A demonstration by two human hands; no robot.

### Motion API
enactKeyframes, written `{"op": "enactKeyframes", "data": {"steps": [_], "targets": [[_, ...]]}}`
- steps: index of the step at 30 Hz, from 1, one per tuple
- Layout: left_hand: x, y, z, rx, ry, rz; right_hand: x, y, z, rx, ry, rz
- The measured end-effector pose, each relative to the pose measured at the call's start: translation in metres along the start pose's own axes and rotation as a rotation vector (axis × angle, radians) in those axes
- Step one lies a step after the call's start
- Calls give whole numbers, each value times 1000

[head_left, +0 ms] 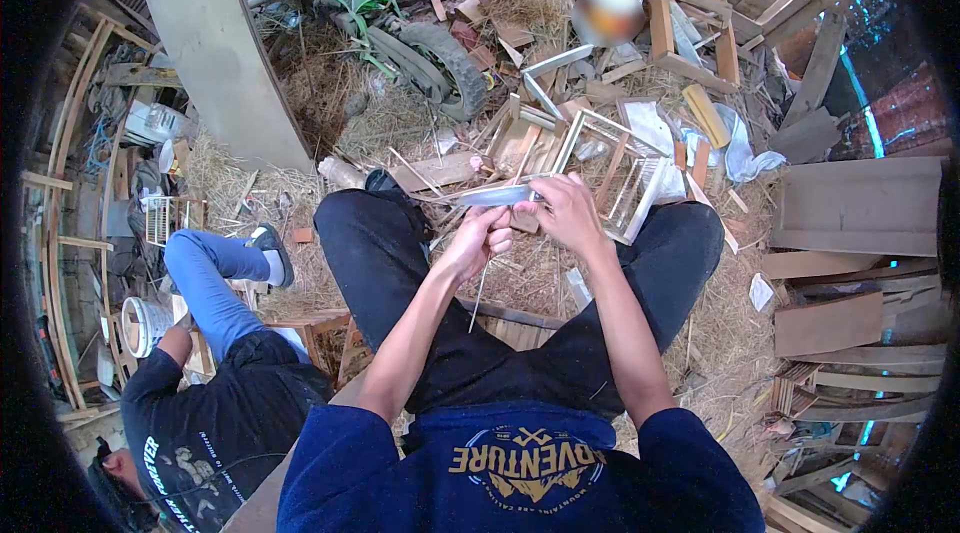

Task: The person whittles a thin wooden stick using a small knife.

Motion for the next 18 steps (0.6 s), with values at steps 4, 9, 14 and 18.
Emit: {"op": "enactKeyframes", "data": {"steps": [4, 9, 14, 18], "targets": [[6, -9, -8, 1, 64, 44, 18, 8, -24, -121, -166, -32], [9, -31, 6, 73, 183, 61, 81, 22, -91, -576, -366, -384], [5, -1, -15, -137, 93, -71, 63, 3, -44, -453, -285, -226], [7, -1, -9, -195, 196, -140, 47, 5, -26, -347, -178, -247]]}}
Point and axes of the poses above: each hand's wrist, its own y-axis towards the middle knuckle, its own x-axis out of the back of the hand, z = x × y, the point moved 3 cm from there along y, towards the middle knuckle, and after that the axes turned 15 degrees about -z, right-handed, at the moved point
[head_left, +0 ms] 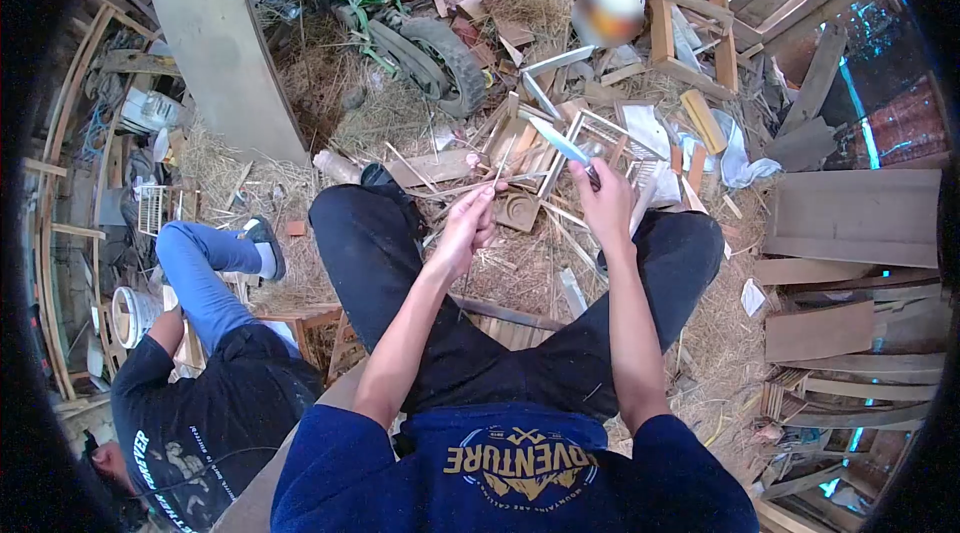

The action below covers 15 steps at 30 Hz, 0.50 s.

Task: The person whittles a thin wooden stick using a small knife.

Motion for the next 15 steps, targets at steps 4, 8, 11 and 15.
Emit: {"op": "enactKeyframes", "data": {"steps": [4, 8, 11, 15], "targets": [[7, -2, 9, -31, 91, -33, -11, 1, 19, 102, 83, 8], [12, 18, 23, -88, 87, -97, -28, -8, 30, 111, 157, 152], [16, 21, 23, -101, 122, -105, -38, -13, 41, 140, 142, 214], [3, 4, 16, -195, 228, -43, -42, -14, 51, 128, 109, 279]]}}
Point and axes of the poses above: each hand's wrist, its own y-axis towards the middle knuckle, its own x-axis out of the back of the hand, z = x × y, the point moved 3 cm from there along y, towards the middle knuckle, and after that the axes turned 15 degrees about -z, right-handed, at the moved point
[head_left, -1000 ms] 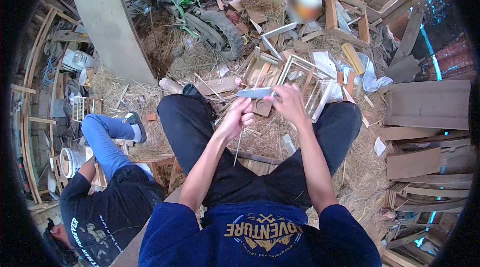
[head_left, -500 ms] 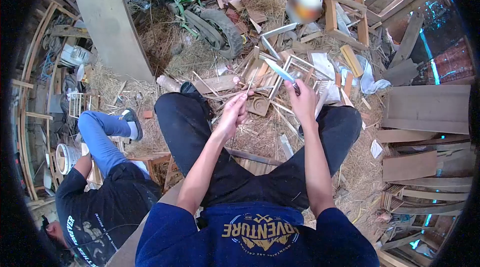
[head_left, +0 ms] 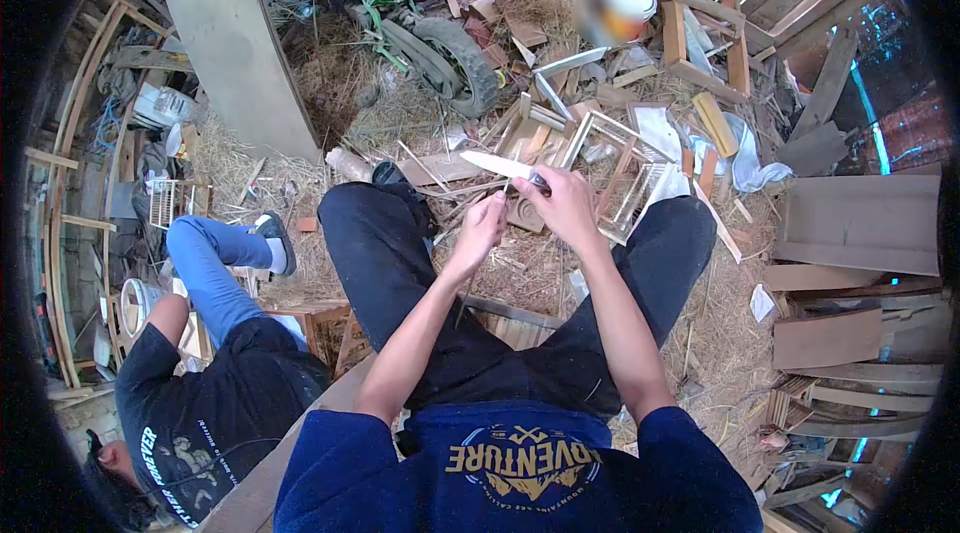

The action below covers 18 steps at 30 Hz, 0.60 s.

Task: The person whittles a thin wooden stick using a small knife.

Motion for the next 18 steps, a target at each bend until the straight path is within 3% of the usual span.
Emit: {"op": "enactKeyframes", "data": {"steps": [9, 10, 16, 18], "targets": [[6, 12, 15, -100, 213, -75, -15, -14, 0, 80, 151, 98], [3, 8, 6, -164, 287, -159, -14, -15, 4, 60, 168, 126], [4, 0, -7, -511, 588, -206, -21, -16, -15, 51, 142, 132], [2, -2, -12, -523, 537, -193, -18, -12, -19, 60, 93, 141]]}}
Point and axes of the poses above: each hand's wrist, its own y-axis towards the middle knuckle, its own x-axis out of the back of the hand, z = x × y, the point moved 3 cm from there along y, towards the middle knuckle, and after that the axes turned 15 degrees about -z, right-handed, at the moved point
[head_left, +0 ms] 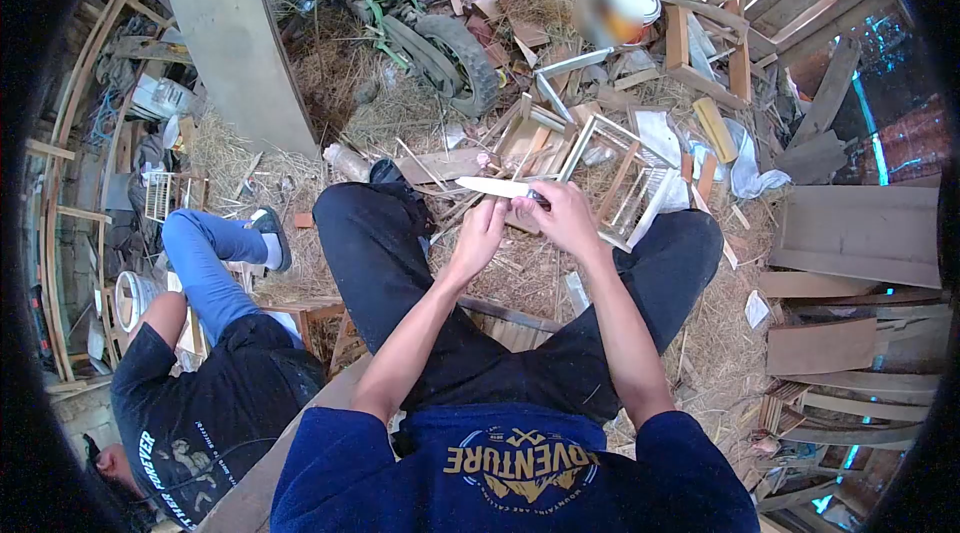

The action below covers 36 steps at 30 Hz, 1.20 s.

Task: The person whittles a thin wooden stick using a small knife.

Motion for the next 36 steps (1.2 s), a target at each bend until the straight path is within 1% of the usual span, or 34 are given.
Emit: {"op": "enactKeyframes", "data": {"steps": [2, 5, 8, 10, 11, 12, 13, 15, 16, 18, 19, 20, 23, 24, 27, 31, 34, 36], "targets": [[-2, 3, -3, 2, -22, 18, 11, 4, 2, 24, -33, -1], [-2, 6, -3, 3, 3, 60, 7, 0, -16, 101, -15, -143], [-4, 6, -3, -35, 22, 75, 26, 6, -10, -112, -113, -58], [-3, 6, -3, -55, 17, 73, 26, 4, -19, -130, -129, -106], [-3, 5, -2, -26, 16, 83, 27, 4, -24, -137, -136, -130], [-3, 5, -4, 3, 15, 92, 29, 5, -24, -43, -146, -148], [-2, 5, -5, 33, 15, 100, 30, 6, -30, -120, -162, -169], [-1, 3, -1, -37, -6, 93, 33, 6, -43, -274, -196, -209], [-2, 2, -1, -72, -19, 93, 34, 6, -59, -368, -87, -424], [-1, -9, 1, -48, -76, 82, 54, 9, -89, -371, -184, -557], [1, -11, 3, -37, -101, 77, 64, 13, -83, -373, -229, -623], [1, -9, 4, -136, -134, -3, 70, 13, -80, -492, -219, -472], [7, 3, -6, 186, -259, 4, 64, 13, -40, -530, -86, -292], [5, 8, 4, 212, -252, 75, 49, 6, -44, -387, 21, -363], [0, 10, 14, 265, -424, 76, 21, -4, -32, -181, 86, -233], [1, 5, 17, 237, -420, 35, 2, -10, -7, -50, 95, -158], [1, 6, 21, 360, -434, 40, -7, -12, 5, 34, 113, -110], [1, 7, 24, 402, -494, 50, -8, -12, 14, 87, 163, -95]]}}
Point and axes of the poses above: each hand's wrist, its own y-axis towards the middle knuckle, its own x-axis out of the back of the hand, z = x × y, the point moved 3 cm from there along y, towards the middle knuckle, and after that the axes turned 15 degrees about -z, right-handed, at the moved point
